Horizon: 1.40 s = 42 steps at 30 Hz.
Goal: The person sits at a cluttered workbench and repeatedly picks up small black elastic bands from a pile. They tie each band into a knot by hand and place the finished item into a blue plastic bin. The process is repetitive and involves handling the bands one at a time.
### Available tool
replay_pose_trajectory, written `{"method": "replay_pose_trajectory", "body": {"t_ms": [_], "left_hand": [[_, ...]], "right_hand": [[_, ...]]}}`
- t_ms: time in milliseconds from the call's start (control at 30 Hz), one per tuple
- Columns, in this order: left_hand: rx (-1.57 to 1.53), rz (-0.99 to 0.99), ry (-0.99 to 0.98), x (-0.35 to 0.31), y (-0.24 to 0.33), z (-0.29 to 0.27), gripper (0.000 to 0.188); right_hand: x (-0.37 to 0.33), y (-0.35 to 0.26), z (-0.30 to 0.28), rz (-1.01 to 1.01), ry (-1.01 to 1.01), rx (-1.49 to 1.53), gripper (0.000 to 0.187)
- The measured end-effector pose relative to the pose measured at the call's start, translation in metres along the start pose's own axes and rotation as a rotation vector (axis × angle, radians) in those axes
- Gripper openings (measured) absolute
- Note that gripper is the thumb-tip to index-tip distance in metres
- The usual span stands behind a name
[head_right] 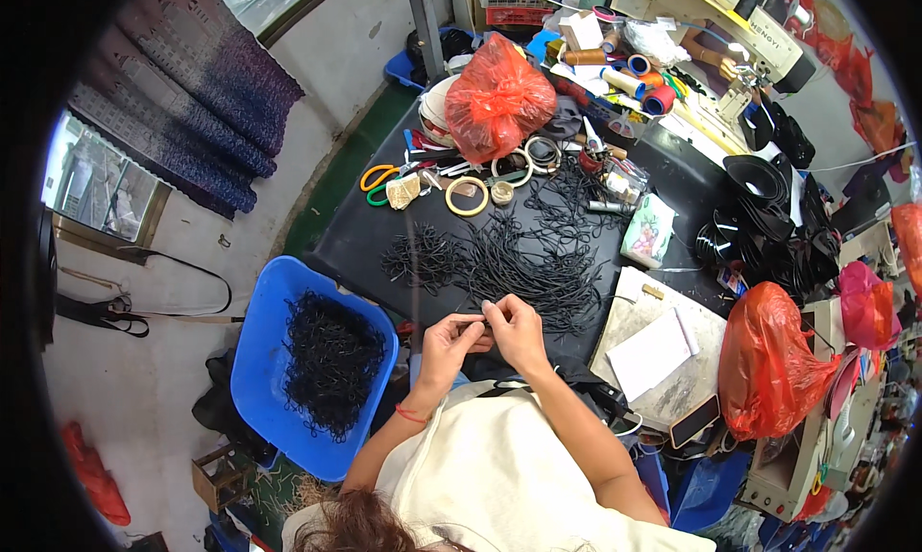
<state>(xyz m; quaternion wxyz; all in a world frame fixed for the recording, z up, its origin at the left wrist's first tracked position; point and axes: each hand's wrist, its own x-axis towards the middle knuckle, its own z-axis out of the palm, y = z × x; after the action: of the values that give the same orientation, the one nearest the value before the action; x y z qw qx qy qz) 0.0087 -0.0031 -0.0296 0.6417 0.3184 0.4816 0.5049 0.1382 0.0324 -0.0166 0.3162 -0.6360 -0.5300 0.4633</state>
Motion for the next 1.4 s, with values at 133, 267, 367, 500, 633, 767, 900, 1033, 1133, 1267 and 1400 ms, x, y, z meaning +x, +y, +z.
{"method": "replay_pose_trajectory", "body": {"t_ms": [133,267,367,500,633,767,900,1033,1133,1267,1400], "left_hand": [[0.292,0.211,0.267,0.058,-0.014,-0.037,0.009],[1.035,0.176,0.450,0.117,-0.003,-0.077,0.032],[1.129,0.269,0.526,0.126,-0.011,-0.086,0.039],[1.092,0.421,0.352,0.099,-0.025,-0.078,0.031],[1.017,0.451,0.136,0.077,-0.042,-0.048,0.028],[1.157,0.550,0.027,0.071,-0.019,-0.015,0.024],[0.972,0.456,-0.091,0.061,0.016,-0.003,0.018],[0.545,0.194,-0.138,0.048,0.024,-0.003,0.017],[0.438,0.045,-0.117,0.042,0.025,-0.004,0.017],[0.094,-0.246,-0.059,0.041,0.030,0.002,0.018],[-0.252,-0.259,-0.041,0.042,0.022,-0.003,0.017]], "right_hand": [[0.043,0.060,-0.011,-0.026,-0.077,-0.353,0.028],[0.083,0.107,0.014,-0.188,-0.128,-0.703,0.024],[0.083,0.123,0.036,-0.294,-0.016,-0.935,0.024],[0.094,0.133,0.032,-0.323,-0.086,-0.885,0.013],[0.084,0.103,0.010,-0.419,-0.065,-0.781,0.007],[0.054,0.048,-0.019,-0.626,-0.025,-0.664,0.006],[0.040,0.028,-0.031,-0.614,0.050,-0.412,0.010],[0.033,0.002,-0.041,-0.650,0.190,-0.319,0.011],[0.035,-0.007,-0.041,-0.643,0.324,-0.313,0.009],[0.040,-0.012,-0.017,-0.482,0.423,-0.137,0.008],[0.026,-0.023,-0.001,-0.512,0.179,-0.064,0.012]]}}
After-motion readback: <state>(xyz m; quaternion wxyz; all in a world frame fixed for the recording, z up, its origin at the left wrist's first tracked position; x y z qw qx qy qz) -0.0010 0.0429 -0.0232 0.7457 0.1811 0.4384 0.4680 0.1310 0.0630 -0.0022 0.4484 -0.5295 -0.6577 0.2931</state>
